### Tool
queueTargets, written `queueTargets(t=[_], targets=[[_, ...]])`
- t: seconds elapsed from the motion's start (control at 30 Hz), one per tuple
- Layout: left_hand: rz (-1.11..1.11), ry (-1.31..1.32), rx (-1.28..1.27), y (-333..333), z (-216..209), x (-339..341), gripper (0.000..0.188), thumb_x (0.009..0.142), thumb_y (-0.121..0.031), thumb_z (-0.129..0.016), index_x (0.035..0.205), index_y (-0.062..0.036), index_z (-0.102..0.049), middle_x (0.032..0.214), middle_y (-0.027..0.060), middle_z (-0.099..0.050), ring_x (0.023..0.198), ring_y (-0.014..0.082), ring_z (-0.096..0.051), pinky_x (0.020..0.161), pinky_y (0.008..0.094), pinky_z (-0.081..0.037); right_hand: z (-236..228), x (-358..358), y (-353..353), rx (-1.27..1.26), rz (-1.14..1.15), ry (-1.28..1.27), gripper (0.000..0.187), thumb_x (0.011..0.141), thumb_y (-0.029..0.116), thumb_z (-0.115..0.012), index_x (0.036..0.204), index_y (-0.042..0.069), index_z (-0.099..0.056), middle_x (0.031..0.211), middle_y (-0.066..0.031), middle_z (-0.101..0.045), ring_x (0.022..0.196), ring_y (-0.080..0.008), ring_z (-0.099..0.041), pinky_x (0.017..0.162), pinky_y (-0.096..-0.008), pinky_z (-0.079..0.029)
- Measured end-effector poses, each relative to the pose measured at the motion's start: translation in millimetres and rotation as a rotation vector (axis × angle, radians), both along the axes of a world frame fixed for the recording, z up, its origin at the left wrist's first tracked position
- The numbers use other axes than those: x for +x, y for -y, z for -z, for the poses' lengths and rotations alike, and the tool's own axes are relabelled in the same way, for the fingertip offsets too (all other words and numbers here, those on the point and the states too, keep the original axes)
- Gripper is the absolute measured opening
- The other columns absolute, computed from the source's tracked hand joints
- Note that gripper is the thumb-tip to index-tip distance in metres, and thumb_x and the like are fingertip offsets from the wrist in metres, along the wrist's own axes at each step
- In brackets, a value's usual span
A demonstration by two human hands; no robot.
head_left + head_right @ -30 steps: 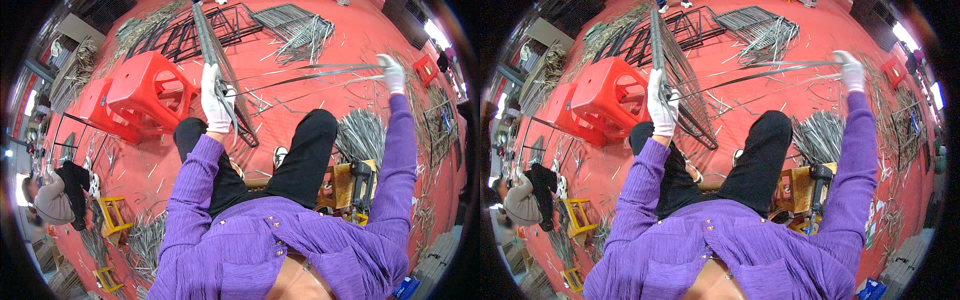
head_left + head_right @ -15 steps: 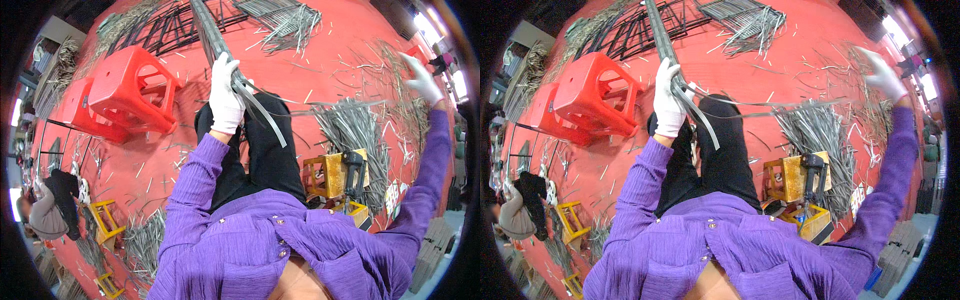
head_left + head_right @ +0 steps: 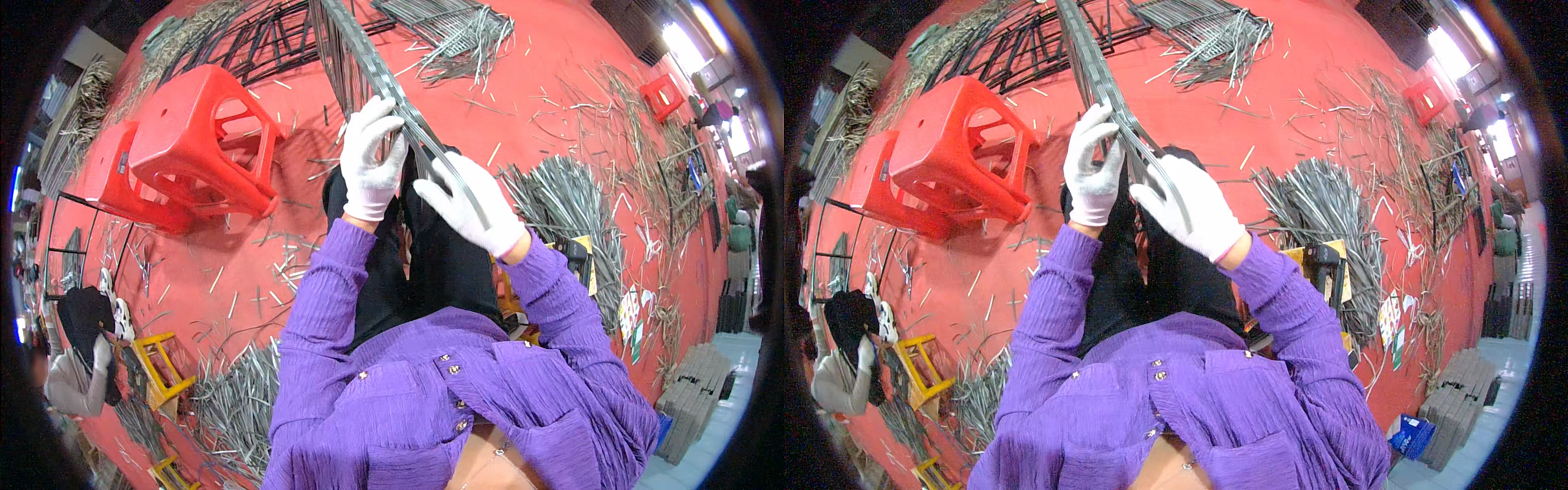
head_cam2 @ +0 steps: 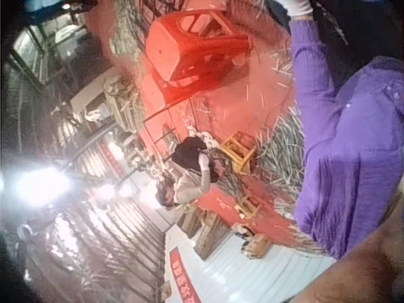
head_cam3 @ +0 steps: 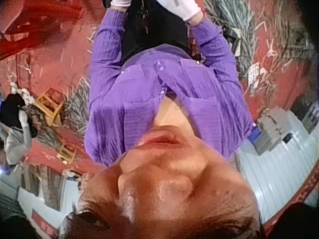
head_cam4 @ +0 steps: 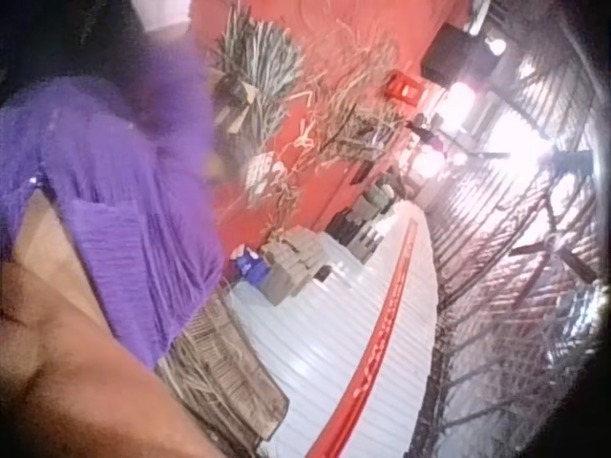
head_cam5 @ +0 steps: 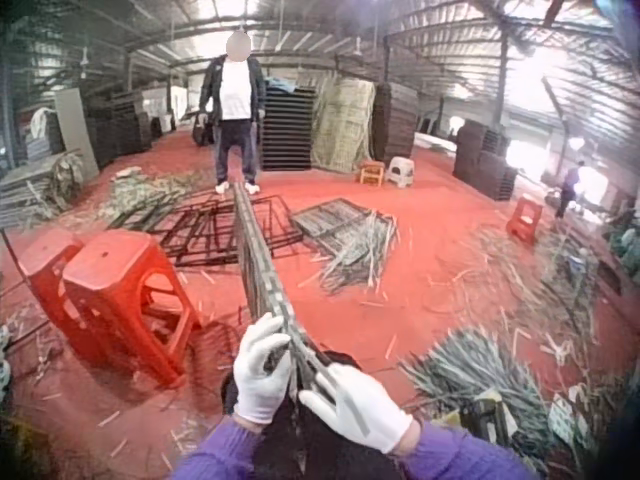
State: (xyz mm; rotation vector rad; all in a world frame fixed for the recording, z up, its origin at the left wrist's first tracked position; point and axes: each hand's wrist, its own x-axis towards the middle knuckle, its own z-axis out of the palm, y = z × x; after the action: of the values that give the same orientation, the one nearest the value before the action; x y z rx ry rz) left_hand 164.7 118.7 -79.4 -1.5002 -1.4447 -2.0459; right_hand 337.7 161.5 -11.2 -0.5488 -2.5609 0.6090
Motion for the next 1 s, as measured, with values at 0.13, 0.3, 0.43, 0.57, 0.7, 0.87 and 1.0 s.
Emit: queueTargets(t=[0.13, 0.3, 0.43, 0.57, 0.7, 0.87, 1.0], targets=[[-0.163, -0.141, 0.112, -15.9, 5.5, 4.6, 0.035, 0.072, 0.011, -0.068, 0.102, -0.0064, -0.061, 0.115, 0.0141, -0.067, 0.118, 0.0366, -0.060, 0.102, 0.0473, -0.042, -22.4, 15.3, 24.4, 0.493, -0.036, -0.095, 0.016, 0.083, 0.017, -0.072, 0.082, 0.006, -0.060, 0.081, -0.0102, -0.057, 0.075, -0.0277, -0.059, 0.064, -0.0391, -0.047], [-0.203, -0.130, 0.195, -31.0, 12.9, 10.9, 0.025, 0.081, 0.000, -0.065, 0.104, -0.0068, -0.058, 0.117, 0.0150, -0.064, 0.118, 0.0398, -0.058, 0.102, 0.0489, -0.042, -49.4, 18.7, 18.7, 0.228, -0.076, 0.066, 0.017, 0.082, 0.019, -0.075, 0.081, 0.005, -0.064, 0.088, -0.0088, -0.058, 0.081, -0.0282, -0.057, 0.069, -0.0383, -0.048], [-0.249, -0.122, 0.211, -38.4, 17.0, 12.3, 0.023, 0.086, -0.007, -0.065, 0.107, -0.0071, -0.057, 0.117, 0.0133, -0.063, 0.118, 0.0387, -0.057, 0.103, 0.0491, -0.042, -65.7, 6.1, 9.5, 0.209, -0.171, -0.173, 0.021, 0.082, 0.022, -0.074, 0.078, 0.005, -0.063, 0.096, -0.0086, -0.055, 0.095, -0.0303, -0.054, 0.081, -0.0397, -0.047], [-0.363, -0.176, 0.135, -42.7, 16.9, 13.9, 0.031, 0.087, -0.021, -0.068, 0.113, -0.0083, -0.057, 0.115, 0.0097, -0.063, 0.116, 0.0355, -0.058, 0.103, 0.0484, -0.043, -72.2, -11.0, -7.5, -0.148, -0.446, -0.259, 0.016, 0.088, 0.019, -0.069, 0.089, 0.004, -0.065, 0.097, -0.0071, -0.053, 0.095, -0.0267, -0.053, 0.083, -0.0364, -0.046], [-0.059, 0.457, 0.022, -43.9, 16.9, 21.9, 0.027, 0.092, -0.019, -0.058, 0.113, -0.0033, -0.058, 0.111, 0.0116, -0.063, 0.113, 0.0285, -0.060, 0.102, 0.0439, -0.045, -61.3, -28.3, -11.9, -0.881, -0.579, -0.242, 0.014, 0.096, 0.016, -0.060, 0.095, 0.003, -0.065, 0.098, -0.0052, -0.050, 0.097, -0.0224, -0.050, 0.089, -0.0336, -0.044], [-0.331, -0.035, 0.018, -39.0, 15.7, 22.9, 0.027, 0.093, -0.017, -0.055, 0.117, -0.0042, -0.057, 0.118, 0.0120, -0.058, 0.117, 0.0285, -0.056, 0.105, 0.0445, -0.042, -55.9, -21.1, 22.4, -0.270, -0.390, -0.441, 0.015, 0.086, 0.022, -0.067, 0.091, 0.008, -0.070, 0.097, -0.0083, -0.057, 0.105, -0.0280, -0.049, 0.098, -0.0390, -0.035], [-0.434, -0.224, 0.212, -44.0, 11.9, 13.4, 0.030, 0.079, -0.008, -0.069, 0.108, -0.0042, -0.065, 0.108, 0.0123, -0.062, 0.106, 0.0342, -0.060, 0.091, 0.0476, -0.046, -56.5, 5.6, 38.8, -0.117, -0.110, -0.339, 0.014, 0.086, 0.017, -0.069, 0.092, 0.005, -0.072, 0.096, -0.0087, -0.055, 0.098, -0.0268, -0.049, 0.090, -0.0389, -0.039]])
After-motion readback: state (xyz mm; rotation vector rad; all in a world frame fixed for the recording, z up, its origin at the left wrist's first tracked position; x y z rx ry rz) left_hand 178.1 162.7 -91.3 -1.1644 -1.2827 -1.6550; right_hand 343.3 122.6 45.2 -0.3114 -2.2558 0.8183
